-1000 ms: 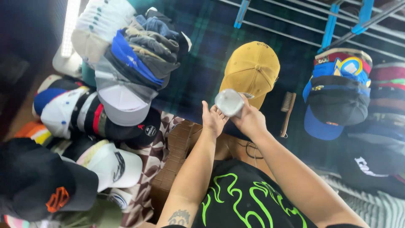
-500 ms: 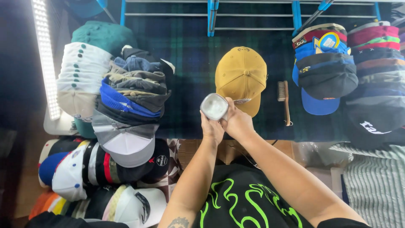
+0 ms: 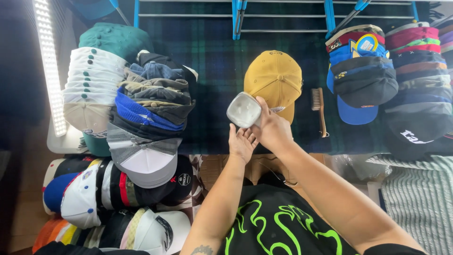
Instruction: The person is using a handheld steamer and a brush to clean and reshape various baseball caps.
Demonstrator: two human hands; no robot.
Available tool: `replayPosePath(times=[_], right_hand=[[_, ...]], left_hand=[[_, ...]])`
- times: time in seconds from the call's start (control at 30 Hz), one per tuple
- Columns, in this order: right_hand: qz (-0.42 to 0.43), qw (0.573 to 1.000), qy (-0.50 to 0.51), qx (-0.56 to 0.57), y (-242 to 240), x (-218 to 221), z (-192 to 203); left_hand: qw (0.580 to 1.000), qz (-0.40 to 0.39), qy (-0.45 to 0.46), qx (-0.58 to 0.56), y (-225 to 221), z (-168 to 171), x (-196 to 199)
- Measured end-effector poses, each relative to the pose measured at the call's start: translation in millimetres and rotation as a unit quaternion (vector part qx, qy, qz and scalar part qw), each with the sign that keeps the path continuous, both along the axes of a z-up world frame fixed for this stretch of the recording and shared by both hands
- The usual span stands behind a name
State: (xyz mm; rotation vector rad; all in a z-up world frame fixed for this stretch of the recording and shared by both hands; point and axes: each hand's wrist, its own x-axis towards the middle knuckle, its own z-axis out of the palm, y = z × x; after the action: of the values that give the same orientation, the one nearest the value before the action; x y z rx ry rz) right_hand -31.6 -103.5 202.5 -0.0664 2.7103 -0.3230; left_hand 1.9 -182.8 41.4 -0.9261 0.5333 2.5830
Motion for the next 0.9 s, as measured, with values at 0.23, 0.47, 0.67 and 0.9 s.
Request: replayPosePath(times=[0.23, 0.47, 0.67, 0.9], right_hand=[[0.015, 0.994, 0.109, -0.016, 37.3, 23.9, 25.2], [0.000, 0.935, 0.348, -0.072, 96.8, -3.6, -10.1], [-0.057, 0.943, 0.291, -0.149, 135.9, -53.1, -6.5], [-0.120, 0.955, 0.167, -0.216, 175.7, -52.6, 11.3]], left_hand=[[0.999, -0.033, -0.013, -0.037, 7.7, -33.9, -7.6], [0.971, -0.130, -0.019, -0.198, 16.6, -10.1, 0.1], [0.856, -0.144, 0.067, -0.491, 27.2, 13.1, 12.6], [0.651, -0.065, 0.195, -0.730, 55.7, 14.4, 22.3]])
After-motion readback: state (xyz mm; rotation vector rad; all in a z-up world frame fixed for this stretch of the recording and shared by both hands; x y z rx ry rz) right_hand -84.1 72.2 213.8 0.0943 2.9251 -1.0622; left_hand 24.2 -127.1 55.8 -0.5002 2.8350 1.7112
